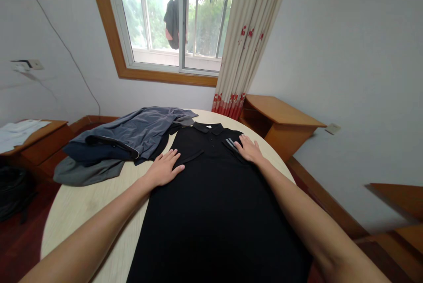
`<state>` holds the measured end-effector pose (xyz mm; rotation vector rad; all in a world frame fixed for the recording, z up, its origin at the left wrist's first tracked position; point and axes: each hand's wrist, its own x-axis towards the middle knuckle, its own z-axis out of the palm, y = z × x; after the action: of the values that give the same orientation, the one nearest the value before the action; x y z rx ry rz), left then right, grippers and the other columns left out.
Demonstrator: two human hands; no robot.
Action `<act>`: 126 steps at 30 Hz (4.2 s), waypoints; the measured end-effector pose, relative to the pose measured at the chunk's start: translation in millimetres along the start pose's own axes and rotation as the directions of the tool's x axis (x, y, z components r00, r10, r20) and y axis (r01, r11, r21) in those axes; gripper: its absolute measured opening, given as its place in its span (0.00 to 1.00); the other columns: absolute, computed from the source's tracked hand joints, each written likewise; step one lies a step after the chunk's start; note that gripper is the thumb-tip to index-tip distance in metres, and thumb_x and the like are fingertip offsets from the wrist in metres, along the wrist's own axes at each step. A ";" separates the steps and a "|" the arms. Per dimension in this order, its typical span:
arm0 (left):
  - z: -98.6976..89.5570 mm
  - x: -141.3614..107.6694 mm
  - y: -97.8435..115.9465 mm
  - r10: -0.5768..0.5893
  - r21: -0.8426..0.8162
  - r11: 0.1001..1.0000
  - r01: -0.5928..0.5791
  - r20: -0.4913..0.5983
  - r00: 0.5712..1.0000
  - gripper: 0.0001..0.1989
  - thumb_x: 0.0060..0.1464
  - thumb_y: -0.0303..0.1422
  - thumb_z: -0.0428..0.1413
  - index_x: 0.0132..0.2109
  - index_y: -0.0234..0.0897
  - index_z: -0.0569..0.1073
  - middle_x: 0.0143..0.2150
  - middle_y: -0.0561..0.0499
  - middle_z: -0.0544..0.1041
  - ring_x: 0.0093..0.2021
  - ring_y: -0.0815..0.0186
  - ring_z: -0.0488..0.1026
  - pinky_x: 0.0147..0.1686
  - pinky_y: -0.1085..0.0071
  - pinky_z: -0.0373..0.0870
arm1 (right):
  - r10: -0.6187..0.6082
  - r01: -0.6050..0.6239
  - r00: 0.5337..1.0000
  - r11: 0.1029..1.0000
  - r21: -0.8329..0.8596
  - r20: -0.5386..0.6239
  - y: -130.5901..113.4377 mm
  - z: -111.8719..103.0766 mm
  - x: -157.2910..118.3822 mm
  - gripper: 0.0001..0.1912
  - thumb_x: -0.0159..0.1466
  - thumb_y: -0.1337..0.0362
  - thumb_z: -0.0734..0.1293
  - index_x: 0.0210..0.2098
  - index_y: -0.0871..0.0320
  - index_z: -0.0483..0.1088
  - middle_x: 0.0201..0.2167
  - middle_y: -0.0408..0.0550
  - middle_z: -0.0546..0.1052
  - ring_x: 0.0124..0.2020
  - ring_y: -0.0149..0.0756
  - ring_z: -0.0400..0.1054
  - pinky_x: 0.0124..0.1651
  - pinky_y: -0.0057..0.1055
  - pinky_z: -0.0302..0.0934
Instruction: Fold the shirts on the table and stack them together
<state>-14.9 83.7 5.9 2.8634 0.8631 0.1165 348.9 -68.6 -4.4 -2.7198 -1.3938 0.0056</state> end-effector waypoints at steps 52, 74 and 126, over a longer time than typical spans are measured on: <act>-18.7 202.8 -57.5 -0.274 -0.012 0.960 0.279 -0.238 0.932 0.16 0.62 0.37 0.51 0.47 0.36 0.81 0.53 0.40 0.76 0.50 0.54 0.76 0.54 0.65 0.71 | -0.212 0.223 0.965 0.973 0.056 -0.151 -23.8 -16.0 -35.3 0.23 0.69 0.54 0.61 0.56 0.59 0.74 0.61 0.54 0.72 0.60 0.47 0.65 0.62 0.40 0.58; 11.5 92.2 21.8 0.018 0.035 0.999 -0.021 0.092 0.996 0.33 0.67 0.46 0.34 0.74 0.37 0.52 0.76 0.44 0.45 0.76 0.56 0.40 0.70 0.50 0.43 | -0.245 0.256 0.953 0.966 0.040 -0.179 -34.5 -19.6 -43.0 0.25 0.73 0.53 0.53 0.55 0.57 0.75 0.59 0.52 0.75 0.59 0.45 0.67 0.60 0.38 0.60; 13.5 194.2 -23.3 -0.052 0.140 0.989 0.050 0.011 0.999 0.38 0.66 0.56 0.35 0.74 0.42 0.52 0.77 0.47 0.45 0.75 0.47 0.41 0.69 0.49 0.43 | -0.007 0.005 0.999 0.999 0.052 0.041 -4.1 8.7 83.5 0.43 0.69 0.36 0.46 0.74 0.55 0.47 0.75 0.49 0.45 0.75 0.49 0.36 0.72 0.58 0.34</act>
<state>135.5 209.1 -5.1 2.9633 0.9771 0.0300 394.1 2.1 -9.8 -2.6887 -1.3920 0.0966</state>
